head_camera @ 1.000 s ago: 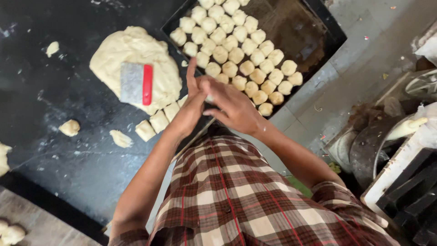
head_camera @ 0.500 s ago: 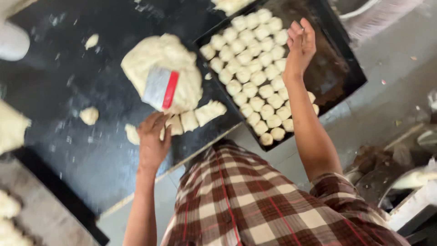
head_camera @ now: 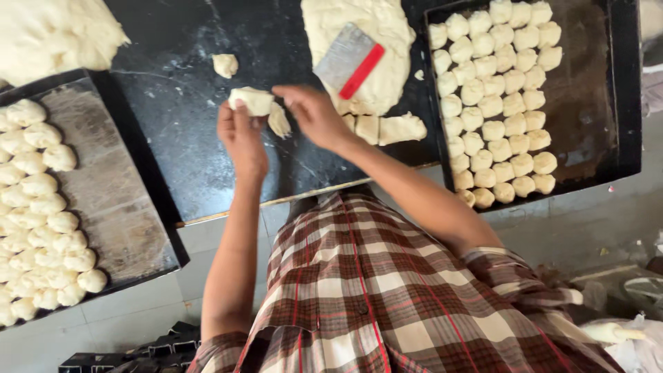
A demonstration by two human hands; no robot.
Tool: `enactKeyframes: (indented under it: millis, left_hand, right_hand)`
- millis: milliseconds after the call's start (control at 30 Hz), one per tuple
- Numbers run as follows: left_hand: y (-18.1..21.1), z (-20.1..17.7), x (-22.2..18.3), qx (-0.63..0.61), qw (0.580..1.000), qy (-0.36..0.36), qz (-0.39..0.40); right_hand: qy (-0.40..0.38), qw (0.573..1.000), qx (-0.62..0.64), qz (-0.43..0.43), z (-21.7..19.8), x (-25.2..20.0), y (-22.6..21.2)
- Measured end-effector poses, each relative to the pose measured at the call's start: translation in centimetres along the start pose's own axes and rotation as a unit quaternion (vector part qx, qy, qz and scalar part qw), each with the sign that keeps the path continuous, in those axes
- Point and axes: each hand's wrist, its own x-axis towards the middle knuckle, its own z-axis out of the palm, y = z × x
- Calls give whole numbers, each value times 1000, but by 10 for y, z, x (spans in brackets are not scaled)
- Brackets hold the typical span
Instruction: The person cuts small pieces of dough from a larger mass using a bench scraper and shapes them into balls by hand, placing them onto a baking tray. They roll strips of dough on a table and cut them into sections before shaping and organizing them on the tray.
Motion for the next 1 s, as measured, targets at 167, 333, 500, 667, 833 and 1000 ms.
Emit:
enactKeyframes:
  millis: [167, 333, 500, 667, 833, 1000]
  left_hand:
    - [41, -57, 10, 157, 978, 65, -117]
    - [40, -39, -1, 149, 963, -59, -218]
    - [69, 2, -13, -12, 907, -242, -345]
    - [94, 28, -15, 261, 882, -362, -153]
    - [107, 54, -9, -35, 866, -308, -392]
    - [125, 75, -13, 165, 822, -429, -337]
  right_hand:
    - [-43, 985, -159, -60, 53, -14, -11]
    - [-37, 986, 114, 112, 26, -33, -44]
    - [60, 989, 59, 118, -20, -14, -87]
    - [15, 991, -118, 55, -44, -36, -126]
    - [82, 928, -347, -106, -44, -53, -141]
    - [161, 974, -153, 52, -61, -52, -138]
